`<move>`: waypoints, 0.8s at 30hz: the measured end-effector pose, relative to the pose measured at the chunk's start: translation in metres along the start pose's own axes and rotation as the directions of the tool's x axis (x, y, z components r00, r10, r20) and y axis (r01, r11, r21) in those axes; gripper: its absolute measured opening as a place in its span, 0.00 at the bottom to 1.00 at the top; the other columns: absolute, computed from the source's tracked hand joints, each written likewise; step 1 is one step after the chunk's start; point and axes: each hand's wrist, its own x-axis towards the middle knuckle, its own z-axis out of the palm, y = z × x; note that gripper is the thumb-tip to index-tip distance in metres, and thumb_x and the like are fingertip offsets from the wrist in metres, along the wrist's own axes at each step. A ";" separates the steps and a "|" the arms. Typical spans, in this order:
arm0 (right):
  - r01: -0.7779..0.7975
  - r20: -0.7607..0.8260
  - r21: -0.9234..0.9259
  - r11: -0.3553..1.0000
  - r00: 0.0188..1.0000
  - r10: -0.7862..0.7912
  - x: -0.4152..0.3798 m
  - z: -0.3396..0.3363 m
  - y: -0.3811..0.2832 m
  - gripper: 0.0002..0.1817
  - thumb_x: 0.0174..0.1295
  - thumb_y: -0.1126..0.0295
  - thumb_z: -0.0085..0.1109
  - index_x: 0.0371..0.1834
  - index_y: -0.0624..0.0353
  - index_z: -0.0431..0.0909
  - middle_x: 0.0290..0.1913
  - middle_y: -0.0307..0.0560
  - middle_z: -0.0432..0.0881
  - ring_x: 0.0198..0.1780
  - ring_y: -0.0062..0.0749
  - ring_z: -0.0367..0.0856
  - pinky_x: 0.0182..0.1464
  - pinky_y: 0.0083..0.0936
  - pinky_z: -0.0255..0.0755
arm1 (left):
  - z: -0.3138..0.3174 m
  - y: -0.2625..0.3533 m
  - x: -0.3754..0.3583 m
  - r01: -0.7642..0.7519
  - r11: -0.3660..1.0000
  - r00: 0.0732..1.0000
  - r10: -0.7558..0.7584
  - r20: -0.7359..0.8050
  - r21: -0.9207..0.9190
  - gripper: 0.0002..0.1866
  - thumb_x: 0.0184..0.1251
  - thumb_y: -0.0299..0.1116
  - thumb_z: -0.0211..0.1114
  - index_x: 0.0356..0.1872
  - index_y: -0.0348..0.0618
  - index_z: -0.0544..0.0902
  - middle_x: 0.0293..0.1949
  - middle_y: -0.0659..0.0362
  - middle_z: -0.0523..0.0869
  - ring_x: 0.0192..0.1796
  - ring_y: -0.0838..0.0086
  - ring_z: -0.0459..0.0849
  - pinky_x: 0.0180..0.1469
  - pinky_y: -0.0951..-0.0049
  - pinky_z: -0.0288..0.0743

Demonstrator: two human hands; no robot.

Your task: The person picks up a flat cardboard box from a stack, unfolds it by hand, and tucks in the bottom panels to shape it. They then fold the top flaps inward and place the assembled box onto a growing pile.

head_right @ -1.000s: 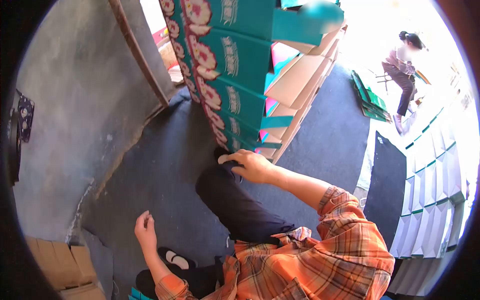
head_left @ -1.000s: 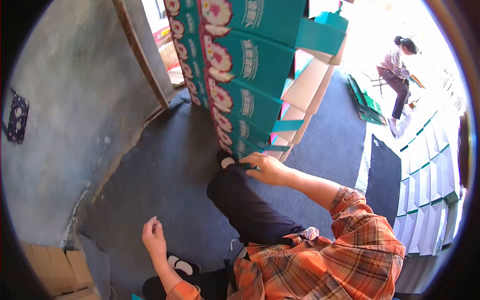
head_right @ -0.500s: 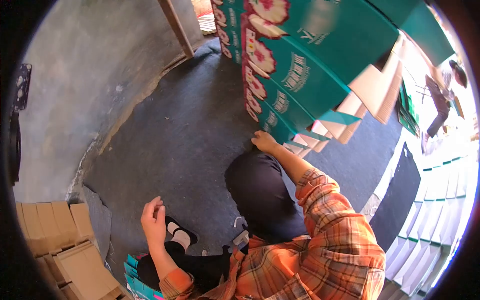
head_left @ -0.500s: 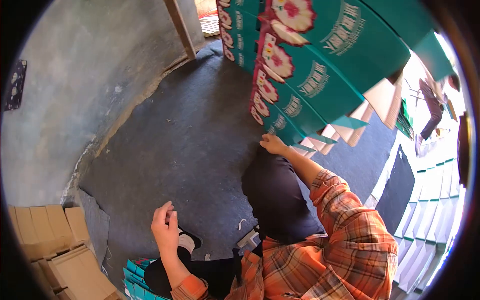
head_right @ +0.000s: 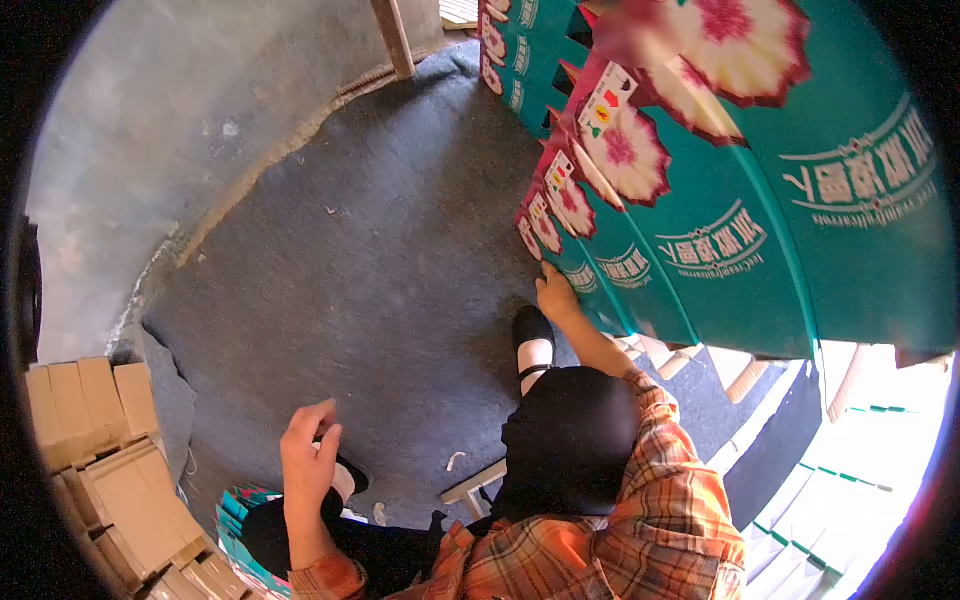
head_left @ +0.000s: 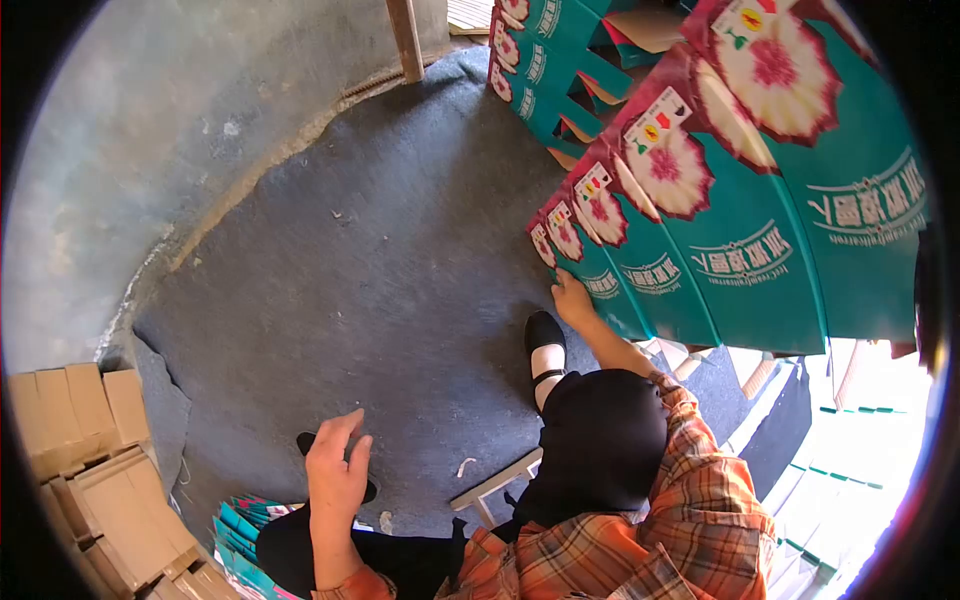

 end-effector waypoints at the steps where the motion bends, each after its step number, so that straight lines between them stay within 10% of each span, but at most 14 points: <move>1: 0.002 0.008 0.006 1.000 1.000 -0.002 0.000 0.000 0.003 0.27 0.62 0.69 0.53 0.65 0.68 0.65 0.62 0.65 0.73 0.64 0.56 0.70 0.66 0.40 0.62 | 0.000 0.003 0.005 0.017 1.000 0.999 -0.018 0.034 0.007 0.17 0.55 0.22 0.64 0.48 0.36 0.80 0.41 0.48 0.83 0.41 0.60 0.84 0.46 0.66 0.77; 24: 0.015 -0.194 0.003 1.000 0.981 -0.014 0.030 -0.073 0.068 0.16 0.65 0.74 0.53 0.55 0.66 0.75 0.50 0.59 0.83 0.52 0.42 0.83 0.55 0.30 0.74 | 0.038 -0.030 0.021 0.098 0.995 0.980 -0.099 0.173 0.014 0.18 0.54 0.21 0.65 0.49 0.35 0.80 0.41 0.47 0.83 0.42 0.59 0.84 0.46 0.67 0.77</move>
